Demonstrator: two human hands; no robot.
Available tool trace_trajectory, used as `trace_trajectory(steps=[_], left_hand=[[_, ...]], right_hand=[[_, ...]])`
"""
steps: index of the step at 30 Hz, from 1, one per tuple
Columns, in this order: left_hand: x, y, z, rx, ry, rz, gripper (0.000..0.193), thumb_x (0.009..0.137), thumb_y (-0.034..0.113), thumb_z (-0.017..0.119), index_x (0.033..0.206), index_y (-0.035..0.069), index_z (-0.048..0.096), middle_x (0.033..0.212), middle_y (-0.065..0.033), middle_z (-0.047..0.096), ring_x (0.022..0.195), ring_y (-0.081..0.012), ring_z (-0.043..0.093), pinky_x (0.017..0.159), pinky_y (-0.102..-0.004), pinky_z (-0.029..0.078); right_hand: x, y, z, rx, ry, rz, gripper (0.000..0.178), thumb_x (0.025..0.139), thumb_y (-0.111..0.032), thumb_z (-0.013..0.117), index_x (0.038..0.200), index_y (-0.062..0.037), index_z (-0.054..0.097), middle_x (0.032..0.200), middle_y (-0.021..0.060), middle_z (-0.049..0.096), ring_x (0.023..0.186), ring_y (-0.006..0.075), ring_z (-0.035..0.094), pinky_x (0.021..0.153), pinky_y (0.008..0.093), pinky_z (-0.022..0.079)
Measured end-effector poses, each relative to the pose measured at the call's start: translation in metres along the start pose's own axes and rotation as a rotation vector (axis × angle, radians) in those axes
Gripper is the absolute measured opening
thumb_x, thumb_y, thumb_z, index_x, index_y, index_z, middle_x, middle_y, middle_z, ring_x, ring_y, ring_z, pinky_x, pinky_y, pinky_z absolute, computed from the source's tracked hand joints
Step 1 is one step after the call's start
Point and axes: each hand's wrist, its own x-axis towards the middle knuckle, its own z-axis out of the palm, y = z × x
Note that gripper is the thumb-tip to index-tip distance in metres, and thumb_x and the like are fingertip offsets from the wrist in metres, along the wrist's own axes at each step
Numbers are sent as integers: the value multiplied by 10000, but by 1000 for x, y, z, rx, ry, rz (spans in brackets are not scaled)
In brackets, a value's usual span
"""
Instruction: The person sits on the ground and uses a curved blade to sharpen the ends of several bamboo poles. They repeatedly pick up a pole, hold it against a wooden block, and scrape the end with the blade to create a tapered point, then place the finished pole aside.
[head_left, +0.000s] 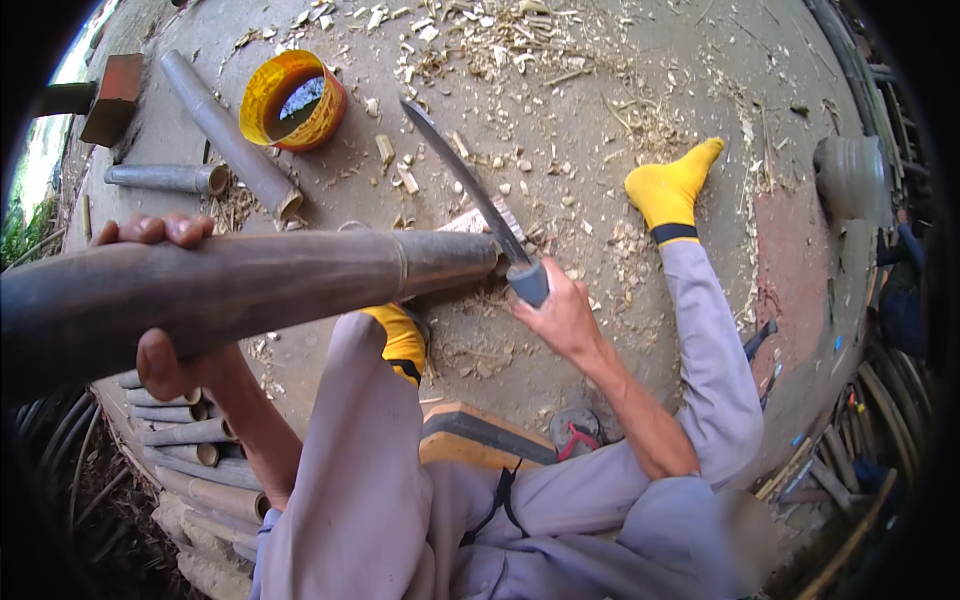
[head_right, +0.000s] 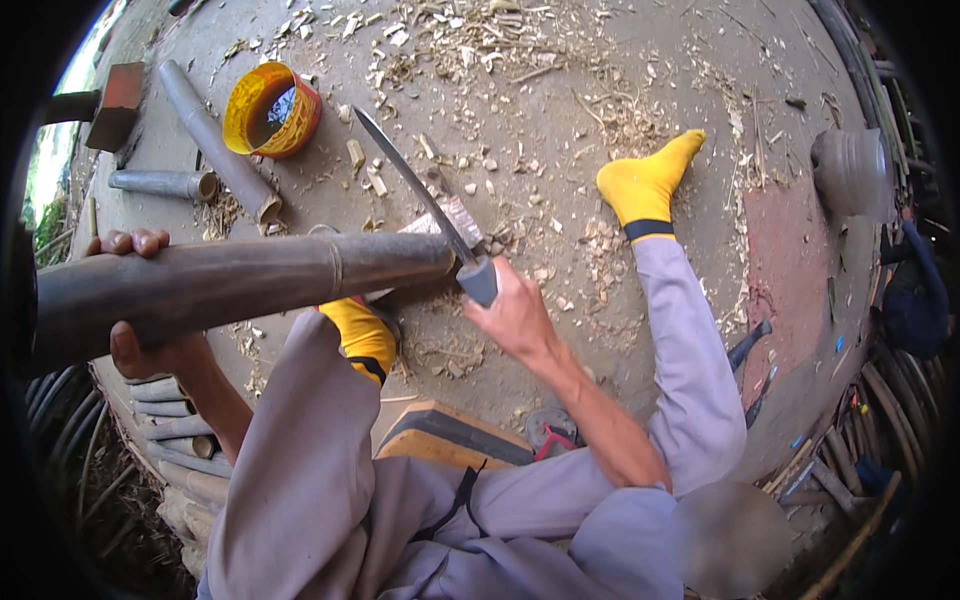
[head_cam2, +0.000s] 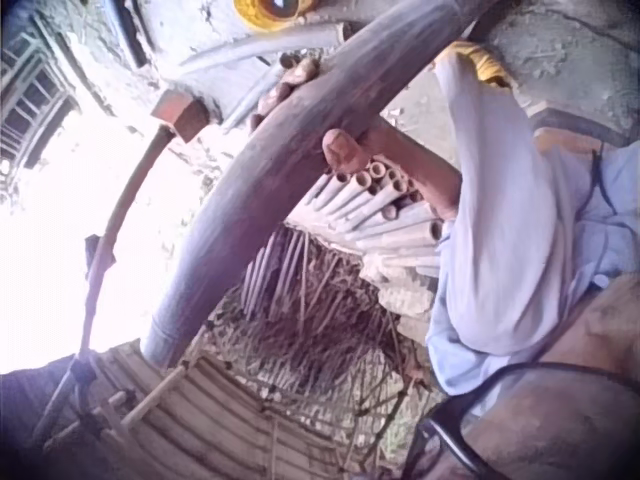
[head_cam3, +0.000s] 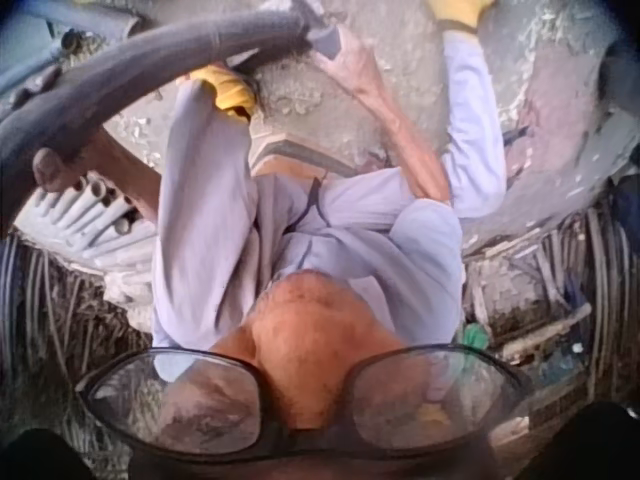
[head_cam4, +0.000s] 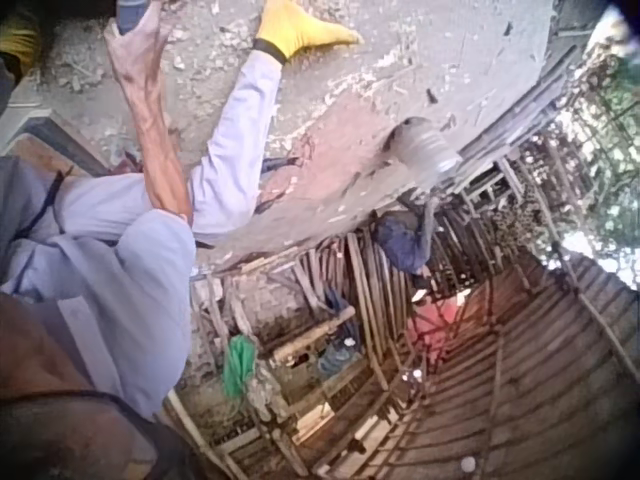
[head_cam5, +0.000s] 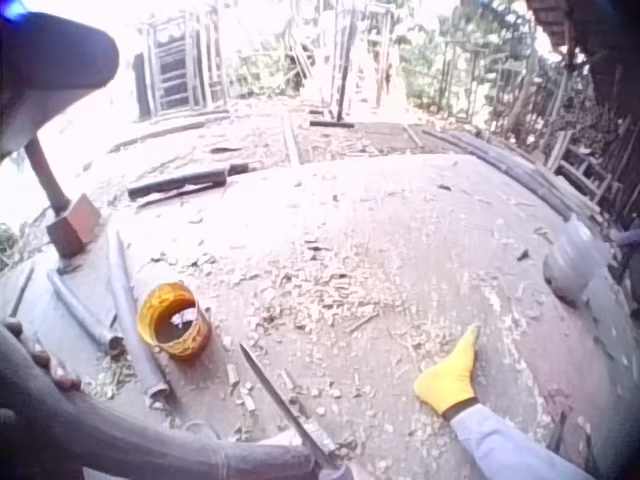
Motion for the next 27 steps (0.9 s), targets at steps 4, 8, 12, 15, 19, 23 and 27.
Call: trace_trajectory(steps=[4, 8, 12, 15, 19, 23, 27], left_hand=[[7, -4, 2, -164, -202, -19, 835, 596, 244, 703, 1302, -1, 333, 1126, -167, 459, 989, -297, 506, 952, -423, 385], [8, 1, 3, -91, -224, -15, 846, 594, 257, 713, 1305, 2, 332, 1129, -163, 463, 987, -293, 513, 954, -424, 378], [3, 8, -6, -57, -214, -22, 858, 591, 299, 704, 1305, 2, 332, 1121, -164, 454, 1001, -288, 499, 952, -435, 374], [10, 2, -6, 13, -255, 37, 855, 569, 346, 680, 1270, -24, 358, 1067, -160, 428, 987, -289, 453, 939, -446, 350], [12, -1, -6, 24, -264, -33, 861, 568, 387, 655, 1260, -36, 364, 1026, -160, 403, 981, -289, 400, 943, -458, 341], [2, 3, 55, 173, 342, -102, 700, 723, 309, 562, 1293, -21, 326, 1144, -234, 435, 1023, -331, 475, 966, -528, 364], [9, 8, 30, 270, 432, -51, 645, 748, 347, 537, 1269, 6, 367, 1071, -212, 485, 986, -325, 495, 957, -516, 369]], right_hand=[[-12, -21, 1, 353, 293, -38, 248, 736, -63, 649, 914, 3, 490, 702, 111, 625, 576, 245, 642, 536, 303, 533], [3, 37, 25, 71, 1, 101, 245, 730, -57, 650, 922, -3, 509, 705, 88, 603, 580, 171, 606, 515, 293, 521], [17, 25, 14, 104, -9, 69, 275, 740, -82, 662, 965, 4, 529, 729, 90, 612, 601, 164, 614, 531, 293, 522], [4, -4, 2, 175, 182, 0, 278, 745, -109, 679, 954, 1, 532, 747, 123, 635, 629, 201, 647, 557, 304, 523], [-2, 28, 22, 80, 115, 16, 295, 731, -114, 679, 958, 2, 529, 757, 156, 643, 649, 245, 661, 581, 339, 521], [3, 33, 21, 19, -52, 125, 342, 711, -107, 663, 1003, 8, 525, 750, 158, 629, 680, 268, 652, 620, 372, 514], [-6, -2, 5, 74, 26, 71, 354, 725, -96, 690, 1003, 18, 503, 754, 183, 630, 684, 282, 658, 597, 366, 522]])
